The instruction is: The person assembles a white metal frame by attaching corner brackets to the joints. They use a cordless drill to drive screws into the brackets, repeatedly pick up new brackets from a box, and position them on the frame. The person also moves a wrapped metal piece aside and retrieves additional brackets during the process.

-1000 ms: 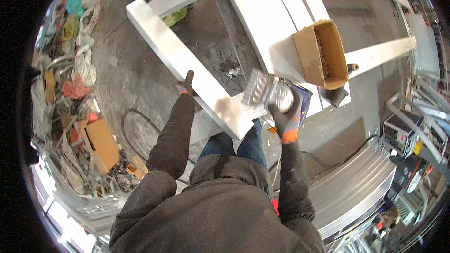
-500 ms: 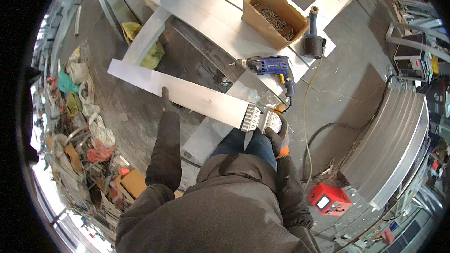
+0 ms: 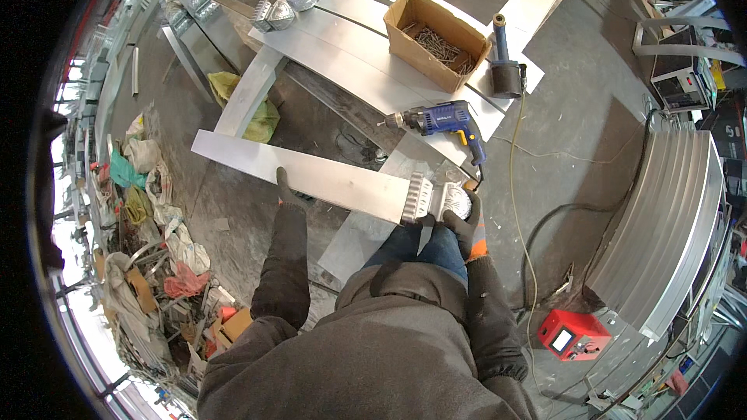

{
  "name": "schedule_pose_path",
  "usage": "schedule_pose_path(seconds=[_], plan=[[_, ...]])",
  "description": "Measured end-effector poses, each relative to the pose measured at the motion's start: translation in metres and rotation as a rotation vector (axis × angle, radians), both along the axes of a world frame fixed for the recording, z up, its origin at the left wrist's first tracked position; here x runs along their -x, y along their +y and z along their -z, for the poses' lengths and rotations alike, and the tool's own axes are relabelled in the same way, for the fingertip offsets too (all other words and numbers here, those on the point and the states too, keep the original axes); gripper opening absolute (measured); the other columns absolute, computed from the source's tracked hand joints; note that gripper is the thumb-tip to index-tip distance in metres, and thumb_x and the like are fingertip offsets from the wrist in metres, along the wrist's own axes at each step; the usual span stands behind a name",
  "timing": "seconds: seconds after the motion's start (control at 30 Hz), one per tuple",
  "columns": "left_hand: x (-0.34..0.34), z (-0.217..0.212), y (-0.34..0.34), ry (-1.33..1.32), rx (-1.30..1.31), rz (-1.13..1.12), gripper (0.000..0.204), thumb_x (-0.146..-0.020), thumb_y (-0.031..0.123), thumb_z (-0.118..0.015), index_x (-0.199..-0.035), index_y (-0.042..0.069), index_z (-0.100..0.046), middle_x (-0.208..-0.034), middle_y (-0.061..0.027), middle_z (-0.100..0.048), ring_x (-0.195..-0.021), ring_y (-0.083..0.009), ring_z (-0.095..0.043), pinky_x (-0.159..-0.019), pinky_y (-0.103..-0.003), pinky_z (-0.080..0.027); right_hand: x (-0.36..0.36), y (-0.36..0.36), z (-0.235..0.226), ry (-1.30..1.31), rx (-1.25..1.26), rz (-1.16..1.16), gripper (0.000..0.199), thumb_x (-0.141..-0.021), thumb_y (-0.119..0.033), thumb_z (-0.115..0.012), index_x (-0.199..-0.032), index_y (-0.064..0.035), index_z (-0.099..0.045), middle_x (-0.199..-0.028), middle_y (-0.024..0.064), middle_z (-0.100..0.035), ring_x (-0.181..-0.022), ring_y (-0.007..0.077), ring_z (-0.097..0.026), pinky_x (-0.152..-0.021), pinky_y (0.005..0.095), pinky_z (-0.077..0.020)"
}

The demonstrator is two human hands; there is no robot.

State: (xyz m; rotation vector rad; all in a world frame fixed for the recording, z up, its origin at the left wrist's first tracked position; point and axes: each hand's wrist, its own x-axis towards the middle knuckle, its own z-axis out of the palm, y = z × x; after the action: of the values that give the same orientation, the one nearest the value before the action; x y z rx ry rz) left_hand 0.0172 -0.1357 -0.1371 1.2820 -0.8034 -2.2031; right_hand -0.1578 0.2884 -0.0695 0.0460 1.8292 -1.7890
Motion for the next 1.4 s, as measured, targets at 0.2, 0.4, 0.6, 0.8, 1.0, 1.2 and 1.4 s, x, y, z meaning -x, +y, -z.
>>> schedule_pose_path(seconds=[0.2,0.4,0.6,0.8,1.0,1.2,1.4], plan=[[-0.001,-0.016,0.009,-0.117,-0.186,-0.089,0.087,-0.079,0.075,-0.061,-0.14,0.014,-0.053,-0.135,-0.0116,-0.059,-0.118,-0.0312,-0.059,-0.096,-0.05,-0.05,-0.004,0.002,-0.006,0.007,-0.032,-0.116,0.068,-0.077,-0.019,-0.078,-0.134,-0.0035,-0.045,-0.119,0.0128,-0.06,-0.104,0.0211,-0.062,-0.086,0.0357,-0.0543],[-0.004,-0.011,0.006,-0.152,-0.053,-0.103,0.088,-0.077,0.074,-0.064,-0.138,0.012,-0.054,-0.133,-0.0113,-0.06,-0.116,-0.0303,-0.061,-0.094,-0.049,-0.051,-0.014,0.001,-0.004,-0.377,0.087,-0.07,0.07,-0.081,-0.012,-0.072,-0.141,-0.0094,-0.038,-0.121,0.0144,-0.059,-0.102,0.0264,-0.064,-0.08,0.0428,-0.0611],[-0.005,-0.016,-0.004,-0.12,-0.017,-0.163,0.083,-0.081,0.065,-0.069,-0.139,0.008,-0.053,-0.134,-0.0121,-0.06,-0.115,-0.0308,-0.061,-0.095,-0.047,-0.052,-0.025,-0.009,-0.015,-0.459,0.103,-0.088,0.067,-0.084,-0.011,-0.064,-0.144,-0.0124,-0.035,-0.125,0.0137,-0.056,-0.102,0.0293,-0.065,-0.079,0.0462,-0.0619],[0.003,-0.022,-0.008,-0.131,-0.009,-0.227,0.087,-0.08,0.067,-0.067,-0.144,0.01,-0.05,-0.138,-0.012,-0.058,-0.121,-0.0304,-0.058,-0.101,-0.046,-0.049,-0.035,-0.013,-0.005,-0.354,0.115,-0.032,0.067,-0.085,-0.007,-0.067,-0.143,-0.0073,-0.034,-0.121,0.018,-0.059,-0.093,0.0282,-0.067,-0.069,0.0402,-0.0633],[0.004,-0.015,-0.014,-0.16,0.045,-0.256,0.077,-0.085,0.057,-0.068,-0.139,0.004,-0.053,-0.133,-0.0132,-0.061,-0.118,-0.0316,-0.061,-0.099,-0.046,-0.05,-0.049,-0.006,0.002,-0.284,-0.015,-0.03,0.064,-0.085,-0.011,-0.069,-0.14,-0.0013,-0.036,-0.119,0.0173,-0.059,-0.095,0.027,-0.066,-0.074,0.0407,-0.0615],[0.001,0.002,-0.016,-0.145,-0.018,-0.164,0.082,-0.079,0.066,-0.07,-0.141,0.014,-0.053,-0.138,-0.01,-0.058,-0.121,-0.0305,-0.057,-0.099,-0.05,-0.047,-0.026,-0.011,-0.01,-0.459,0.145,-0.051,0.067,-0.087,-0.012,-0.066,-0.143,-0.0122,-0.029,-0.121,0.0187,-0.057,-0.098,0.0297,-0.065,-0.078,0.0432,-0.062],[0.002,-0.007,-0.007,-0.151,-0.039,-0.12,0.091,-0.077,0.074,-0.066,-0.142,0.013,-0.05,-0.137,-0.0111,-0.056,-0.12,-0.0314,-0.057,-0.099,-0.049,-0.048,-0.012,-0.019,-0.012,-0.354,0.17,-0.07,0.065,-0.084,-0.008,-0.066,-0.139,-0.009,-0.032,-0.122,0.0191,-0.055,-0.104,0.0289,-0.062,-0.078,0.0461,-0.062]])
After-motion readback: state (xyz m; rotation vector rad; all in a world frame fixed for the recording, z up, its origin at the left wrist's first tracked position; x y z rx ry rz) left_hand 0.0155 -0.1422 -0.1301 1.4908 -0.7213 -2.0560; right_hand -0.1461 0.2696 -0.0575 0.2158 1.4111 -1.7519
